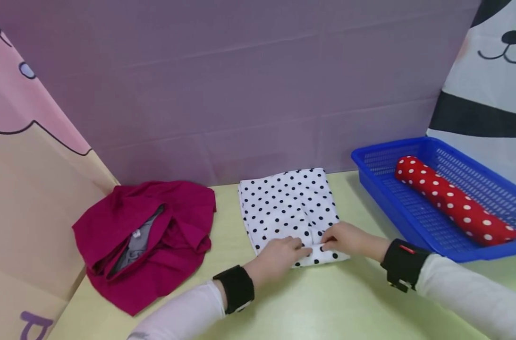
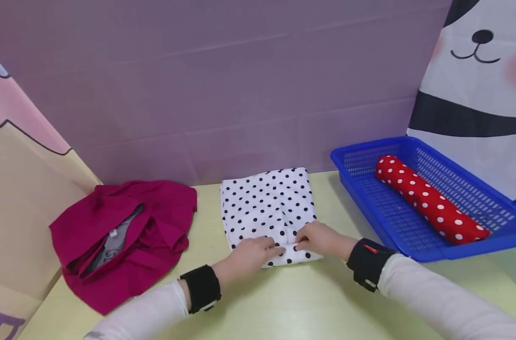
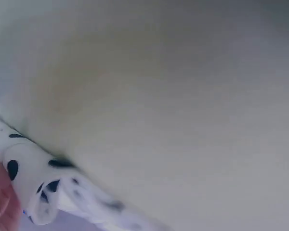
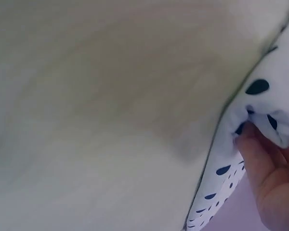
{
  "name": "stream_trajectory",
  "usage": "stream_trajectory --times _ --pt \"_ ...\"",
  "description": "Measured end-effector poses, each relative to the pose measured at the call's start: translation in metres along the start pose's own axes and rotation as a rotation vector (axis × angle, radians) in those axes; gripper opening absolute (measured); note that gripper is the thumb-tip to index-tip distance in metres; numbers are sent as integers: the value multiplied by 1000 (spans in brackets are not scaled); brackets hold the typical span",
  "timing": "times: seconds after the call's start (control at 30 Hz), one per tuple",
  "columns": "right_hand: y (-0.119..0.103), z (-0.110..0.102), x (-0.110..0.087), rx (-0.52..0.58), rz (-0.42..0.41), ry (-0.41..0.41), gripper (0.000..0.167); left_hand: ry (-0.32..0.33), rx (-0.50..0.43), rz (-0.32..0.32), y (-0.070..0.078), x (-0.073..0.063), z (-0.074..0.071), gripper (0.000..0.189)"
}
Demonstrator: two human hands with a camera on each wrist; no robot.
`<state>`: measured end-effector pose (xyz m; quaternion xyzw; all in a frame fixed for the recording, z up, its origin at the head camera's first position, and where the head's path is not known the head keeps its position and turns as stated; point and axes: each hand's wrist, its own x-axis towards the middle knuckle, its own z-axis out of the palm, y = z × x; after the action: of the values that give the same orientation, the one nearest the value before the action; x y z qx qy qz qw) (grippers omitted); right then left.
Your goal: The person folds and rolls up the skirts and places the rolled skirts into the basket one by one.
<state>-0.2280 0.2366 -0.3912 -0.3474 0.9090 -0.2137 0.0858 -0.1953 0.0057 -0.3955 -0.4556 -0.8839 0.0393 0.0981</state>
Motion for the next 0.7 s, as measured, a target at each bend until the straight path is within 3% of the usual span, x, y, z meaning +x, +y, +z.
stream_trajectory --times 0.07,0.1,0.33,0.47,0.57,0.7 --pt "0 -1 4 43 25 -29 7 6 133 130 5 -3 -3 42" --pt "0 -2 6 58 41 -41 8 3 177 162 8 -4 -4 41" --pt "1 -4 12 86 114 -72 8 -38 191 97 14 -6 -6 37" --pt "1 -2 11 92 122 -28 7 -52 208 74 13 -4 -5 41" --pt "0 2 4 -7 30 51 6 -78 205 56 13 -1 -5 44" --pt "-6 9 -10 -356 -264 211 18 -106 211 50 13 3 -3 47"
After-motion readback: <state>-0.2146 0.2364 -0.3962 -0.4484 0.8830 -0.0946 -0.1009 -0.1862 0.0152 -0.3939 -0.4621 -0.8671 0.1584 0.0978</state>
